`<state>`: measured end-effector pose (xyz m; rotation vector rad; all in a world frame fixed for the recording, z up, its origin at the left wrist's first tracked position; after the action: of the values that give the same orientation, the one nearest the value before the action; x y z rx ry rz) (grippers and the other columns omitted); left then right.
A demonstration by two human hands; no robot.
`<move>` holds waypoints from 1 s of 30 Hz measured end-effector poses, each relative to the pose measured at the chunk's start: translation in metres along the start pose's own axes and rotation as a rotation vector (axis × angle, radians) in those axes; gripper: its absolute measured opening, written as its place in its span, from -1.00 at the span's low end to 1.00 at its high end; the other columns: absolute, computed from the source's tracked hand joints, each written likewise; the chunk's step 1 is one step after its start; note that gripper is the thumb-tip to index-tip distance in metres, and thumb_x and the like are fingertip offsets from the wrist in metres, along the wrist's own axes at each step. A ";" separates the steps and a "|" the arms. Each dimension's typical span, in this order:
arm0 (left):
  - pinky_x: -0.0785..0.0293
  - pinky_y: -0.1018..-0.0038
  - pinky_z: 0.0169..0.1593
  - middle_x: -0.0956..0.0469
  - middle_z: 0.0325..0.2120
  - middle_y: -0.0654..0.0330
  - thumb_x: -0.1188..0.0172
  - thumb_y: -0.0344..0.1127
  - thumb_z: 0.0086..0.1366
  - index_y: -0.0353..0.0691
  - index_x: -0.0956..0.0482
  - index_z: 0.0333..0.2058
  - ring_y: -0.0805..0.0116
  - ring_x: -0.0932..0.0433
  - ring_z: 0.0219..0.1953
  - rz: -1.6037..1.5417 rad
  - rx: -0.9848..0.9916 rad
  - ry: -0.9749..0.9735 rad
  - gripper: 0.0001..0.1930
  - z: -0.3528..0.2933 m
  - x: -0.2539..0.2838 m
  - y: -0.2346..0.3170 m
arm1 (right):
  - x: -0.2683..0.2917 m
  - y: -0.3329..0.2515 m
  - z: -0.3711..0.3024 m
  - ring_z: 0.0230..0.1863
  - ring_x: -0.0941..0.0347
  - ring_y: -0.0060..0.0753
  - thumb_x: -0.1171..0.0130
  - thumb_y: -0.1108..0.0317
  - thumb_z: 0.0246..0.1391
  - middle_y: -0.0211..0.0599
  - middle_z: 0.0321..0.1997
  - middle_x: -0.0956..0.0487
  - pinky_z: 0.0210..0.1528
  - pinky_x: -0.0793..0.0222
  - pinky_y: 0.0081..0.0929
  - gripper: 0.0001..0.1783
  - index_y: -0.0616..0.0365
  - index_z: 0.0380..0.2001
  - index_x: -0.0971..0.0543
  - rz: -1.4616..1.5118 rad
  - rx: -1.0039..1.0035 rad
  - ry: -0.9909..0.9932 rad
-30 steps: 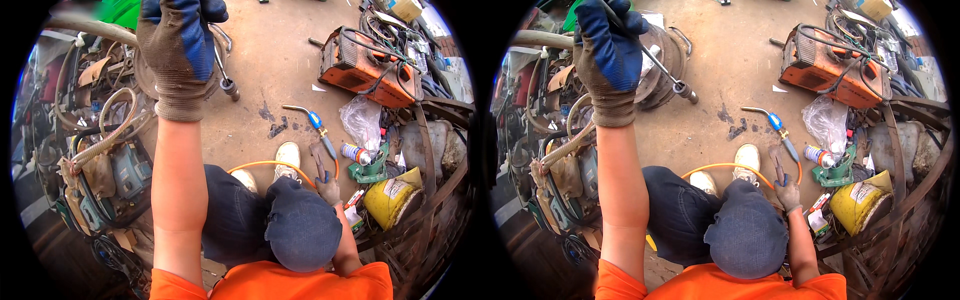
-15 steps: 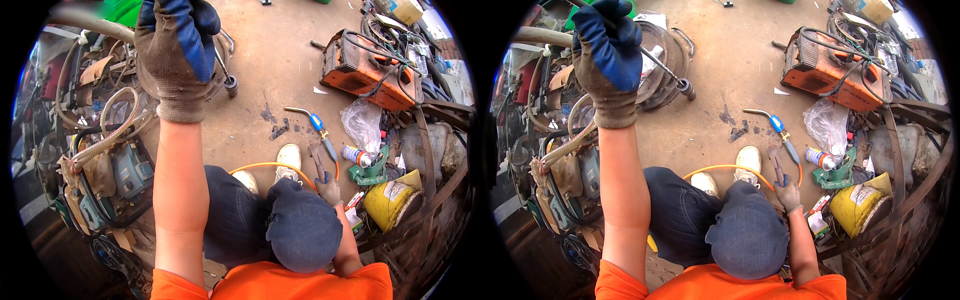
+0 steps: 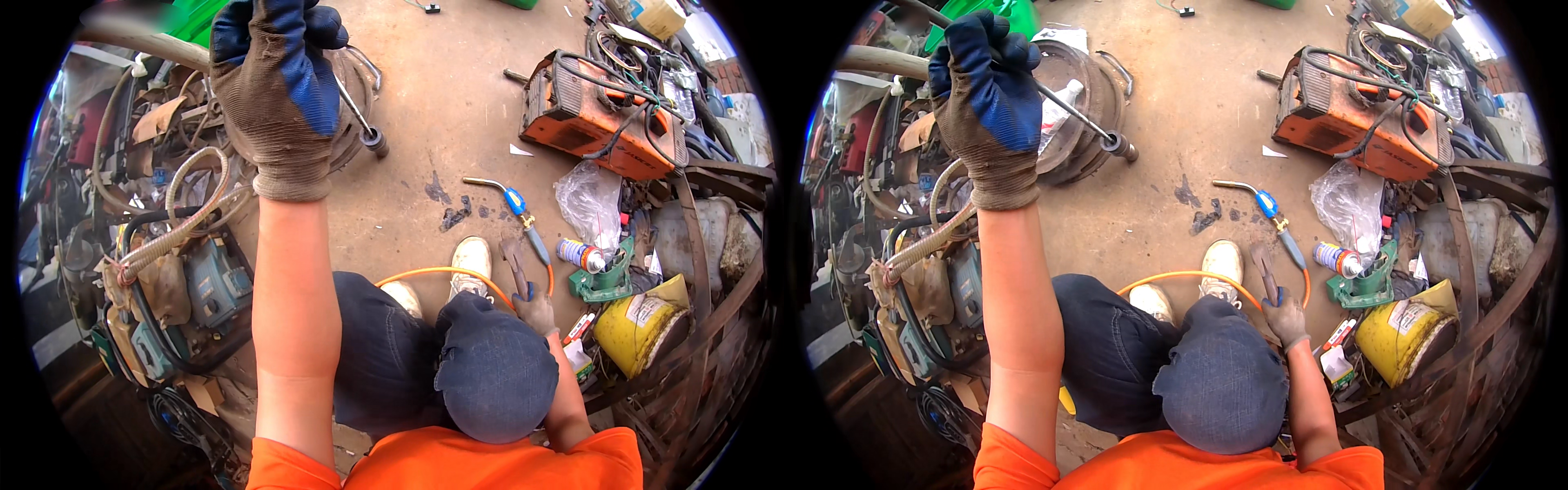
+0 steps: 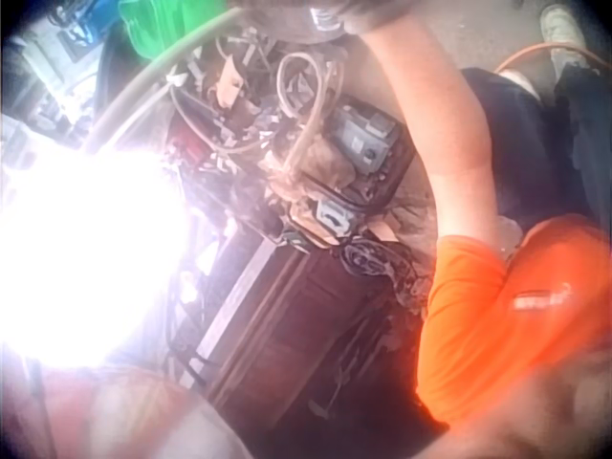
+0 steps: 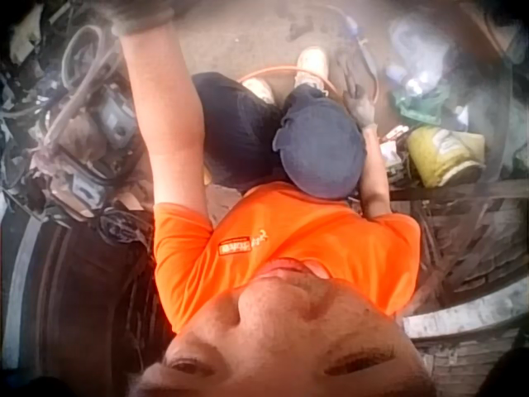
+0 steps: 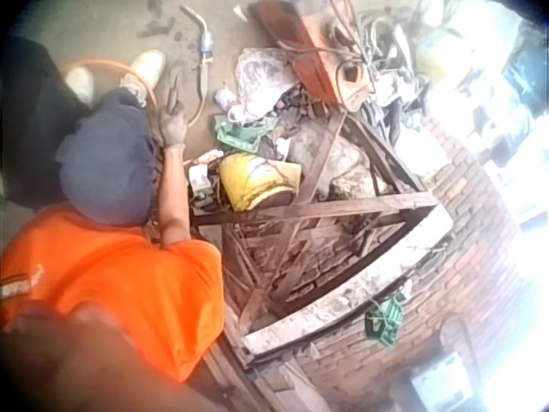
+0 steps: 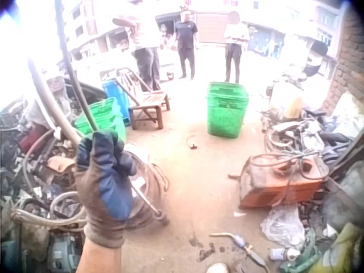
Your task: The person sits on the floor and uses a blowtorch to heat a metal pipe fitting. After heating, they spray a cooling agent on the fitting and use a hammer to strike it, likely to loosen or remove it.
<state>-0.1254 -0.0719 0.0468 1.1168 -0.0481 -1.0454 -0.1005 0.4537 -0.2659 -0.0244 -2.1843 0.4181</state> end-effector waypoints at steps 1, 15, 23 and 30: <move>-0.42 0.36 -0.34 -0.56 -0.38 0.18 -0.26 -0.12 0.38 -0.19 -0.59 -0.17 0.37 -0.45 -0.45 0.004 0.003 0.000 -0.74 0.001 0.000 0.000 | -0.001 0.002 -0.001 -0.24 -0.58 0.28 -0.23 0.09 0.04 0.21 -0.35 -0.63 -0.15 -0.48 0.10 -0.58 0.20 -0.17 -0.55 0.005 0.006 -0.008; -0.42 0.34 -0.34 -0.56 -0.38 0.17 -0.22 -0.09 0.40 -0.22 -0.58 -0.19 0.36 -0.45 -0.45 0.012 0.017 0.044 -0.71 -0.001 -0.006 -0.001 | -0.005 0.011 -0.003 -0.24 -0.58 0.28 -0.23 0.10 0.00 0.18 -0.34 -0.63 -0.15 -0.48 0.09 -0.57 0.22 -0.18 -0.55 0.017 -0.078 -0.024; -0.38 0.39 -0.34 -0.59 -0.37 0.16 -0.15 0.03 0.42 -0.25 -0.59 -0.20 0.38 -0.43 -0.47 0.009 0.048 -0.010 -0.61 0.002 -0.005 -0.006 | -0.009 0.020 0.000 -0.18 -0.57 0.27 -0.22 0.10 0.00 0.21 -0.30 -0.63 -0.08 -0.46 0.07 -0.56 0.24 -0.18 -0.54 0.016 -0.085 -0.046; -0.27 0.45 -0.37 -0.63 -0.31 0.14 -0.04 0.15 0.44 -0.27 -0.60 -0.17 0.44 -0.35 -0.50 0.049 0.054 -0.057 -0.49 0.003 -0.008 -0.008 | -0.011 0.021 0.002 -0.22 -0.59 0.20 -0.22 0.10 -0.01 0.18 -0.32 -0.63 -0.12 -0.48 0.02 -0.55 0.25 -0.18 -0.55 0.042 -0.103 -0.099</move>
<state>-0.1370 -0.0691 0.0459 1.1293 -0.1491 -1.0365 -0.0985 0.4710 -0.2820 -0.1081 -2.3046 0.3360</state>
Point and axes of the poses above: each hand's wrist, its own z-axis towards the middle knuckle, its own x-axis out of the back of the hand, y = z × x, the point moved 8 cm from there along z, towards the middle knuckle
